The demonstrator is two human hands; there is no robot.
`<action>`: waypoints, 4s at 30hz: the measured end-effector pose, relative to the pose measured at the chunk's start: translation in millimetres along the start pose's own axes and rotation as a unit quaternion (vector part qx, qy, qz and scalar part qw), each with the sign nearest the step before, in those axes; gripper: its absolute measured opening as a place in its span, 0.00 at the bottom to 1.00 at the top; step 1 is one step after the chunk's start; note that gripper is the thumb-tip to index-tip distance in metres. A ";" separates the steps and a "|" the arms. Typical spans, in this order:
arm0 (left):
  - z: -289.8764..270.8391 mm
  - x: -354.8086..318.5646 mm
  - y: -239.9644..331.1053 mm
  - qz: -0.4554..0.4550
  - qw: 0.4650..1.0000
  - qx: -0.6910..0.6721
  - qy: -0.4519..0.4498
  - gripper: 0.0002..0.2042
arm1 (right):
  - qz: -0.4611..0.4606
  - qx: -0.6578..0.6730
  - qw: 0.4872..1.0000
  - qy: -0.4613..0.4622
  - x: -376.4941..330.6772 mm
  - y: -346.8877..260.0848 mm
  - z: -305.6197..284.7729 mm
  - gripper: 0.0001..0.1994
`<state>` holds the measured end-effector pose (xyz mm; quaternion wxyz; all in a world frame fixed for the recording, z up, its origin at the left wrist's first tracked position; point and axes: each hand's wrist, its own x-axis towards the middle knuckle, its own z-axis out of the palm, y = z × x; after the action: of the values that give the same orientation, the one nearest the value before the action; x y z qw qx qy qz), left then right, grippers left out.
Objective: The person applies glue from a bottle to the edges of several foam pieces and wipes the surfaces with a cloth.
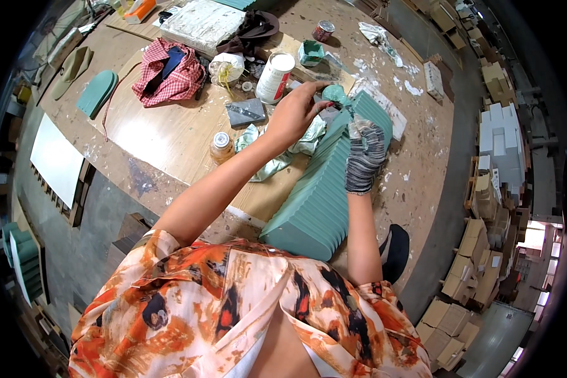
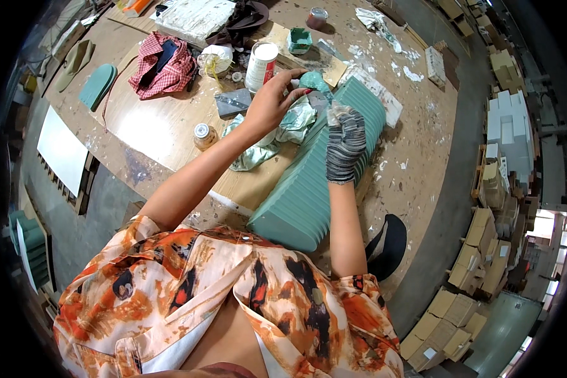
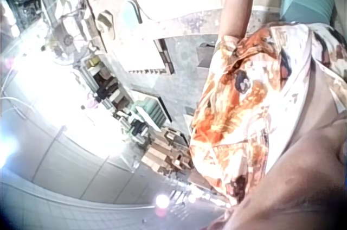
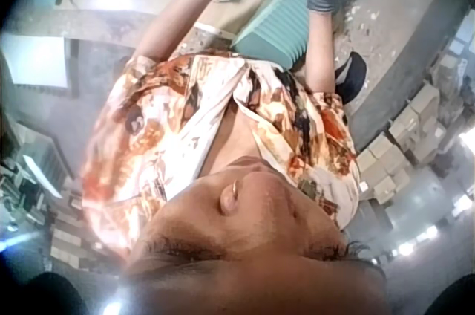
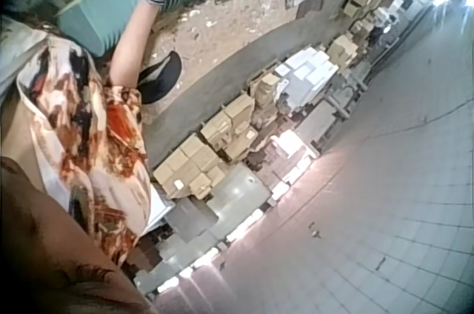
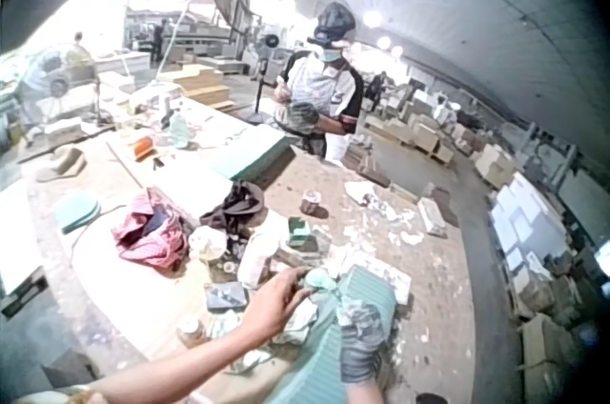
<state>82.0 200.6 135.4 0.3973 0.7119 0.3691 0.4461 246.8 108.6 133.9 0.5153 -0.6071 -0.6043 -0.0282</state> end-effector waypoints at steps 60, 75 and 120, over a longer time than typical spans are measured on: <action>4.3 0.5 -7.3 0.002 0.999 -0.043 0.022 0.19 | 0.367 0.286 0.884 0.048 14.7 -33.1 8.7 0.06; -0.2 0.6 -5.4 0.017 1.000 -0.003 0.010 0.21 | 0.075 0.087 0.993 0.018 -1.8 -15.9 4.6 0.04; 4.2 -0.4 -10.9 0.046 0.999 -0.013 -0.019 0.20 | 0.385 0.301 0.873 0.021 10.4 -28.4 8.1 0.06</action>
<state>83.8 203.8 124.3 0.3925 0.7312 0.3224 0.4553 223.2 113.9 153.7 0.6556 -0.6066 -0.2914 0.3425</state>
